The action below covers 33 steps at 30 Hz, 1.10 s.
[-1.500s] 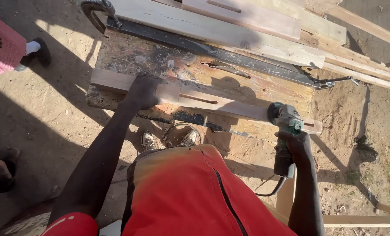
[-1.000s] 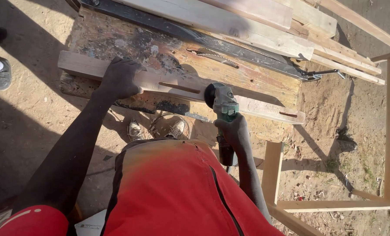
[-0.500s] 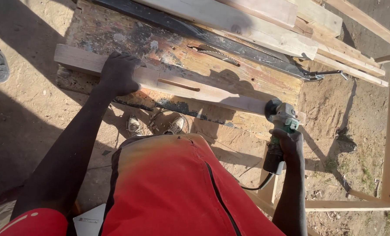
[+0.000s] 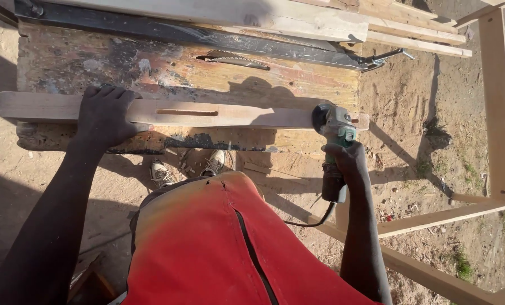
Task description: Using an electric angle grinder to sand the surfaces and edges of a wooden furniture part on a workbench.
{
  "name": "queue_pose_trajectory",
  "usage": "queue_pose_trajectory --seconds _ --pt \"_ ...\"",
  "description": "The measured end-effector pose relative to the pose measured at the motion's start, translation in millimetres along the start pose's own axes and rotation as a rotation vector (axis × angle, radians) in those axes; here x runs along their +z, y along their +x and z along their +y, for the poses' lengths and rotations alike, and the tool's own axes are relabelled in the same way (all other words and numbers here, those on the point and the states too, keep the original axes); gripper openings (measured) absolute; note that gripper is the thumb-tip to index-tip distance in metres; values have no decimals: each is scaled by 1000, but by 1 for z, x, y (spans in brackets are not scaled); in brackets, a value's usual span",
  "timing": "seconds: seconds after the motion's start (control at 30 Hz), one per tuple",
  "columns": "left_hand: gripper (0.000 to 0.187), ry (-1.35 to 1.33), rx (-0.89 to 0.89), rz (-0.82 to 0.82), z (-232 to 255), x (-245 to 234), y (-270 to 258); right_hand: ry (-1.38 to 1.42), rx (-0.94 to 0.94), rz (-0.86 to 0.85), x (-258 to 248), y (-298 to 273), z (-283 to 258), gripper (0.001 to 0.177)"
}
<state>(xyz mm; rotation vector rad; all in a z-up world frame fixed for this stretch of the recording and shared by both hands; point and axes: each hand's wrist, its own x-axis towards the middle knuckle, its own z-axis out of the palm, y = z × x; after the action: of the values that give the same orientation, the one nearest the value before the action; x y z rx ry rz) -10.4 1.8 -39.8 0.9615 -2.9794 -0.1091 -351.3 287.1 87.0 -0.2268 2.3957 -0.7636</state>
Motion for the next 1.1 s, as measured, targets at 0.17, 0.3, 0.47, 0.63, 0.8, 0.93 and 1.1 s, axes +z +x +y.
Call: queue_pose_trajectory --seconds 0.17,0.3,0.47,0.63,0.8,0.93,1.1 --pt "64 98 161 8 7 -2 4 76 19 79 -58 18 51 21" --pt "56 120 233 -43 5 -1 17 -20 -79 44 -32 9 41 23" --pt "70 -31 135 -277 14 -34 37 67 -135 -58 32 -11 -4 20" --pt "87 -104 -2 -421 27 -60 49 -35 -169 -120 50 -12 -20 31" --pt "88 -70 -41 -479 30 -66 54 73 -141 -30 -5 2 -4 19" --pt "80 -85 44 -307 16 -30 38 59 -52 39 -57 51 30 21" --pt "76 96 95 -42 16 1 18 212 18 26 -89 71 58 15"
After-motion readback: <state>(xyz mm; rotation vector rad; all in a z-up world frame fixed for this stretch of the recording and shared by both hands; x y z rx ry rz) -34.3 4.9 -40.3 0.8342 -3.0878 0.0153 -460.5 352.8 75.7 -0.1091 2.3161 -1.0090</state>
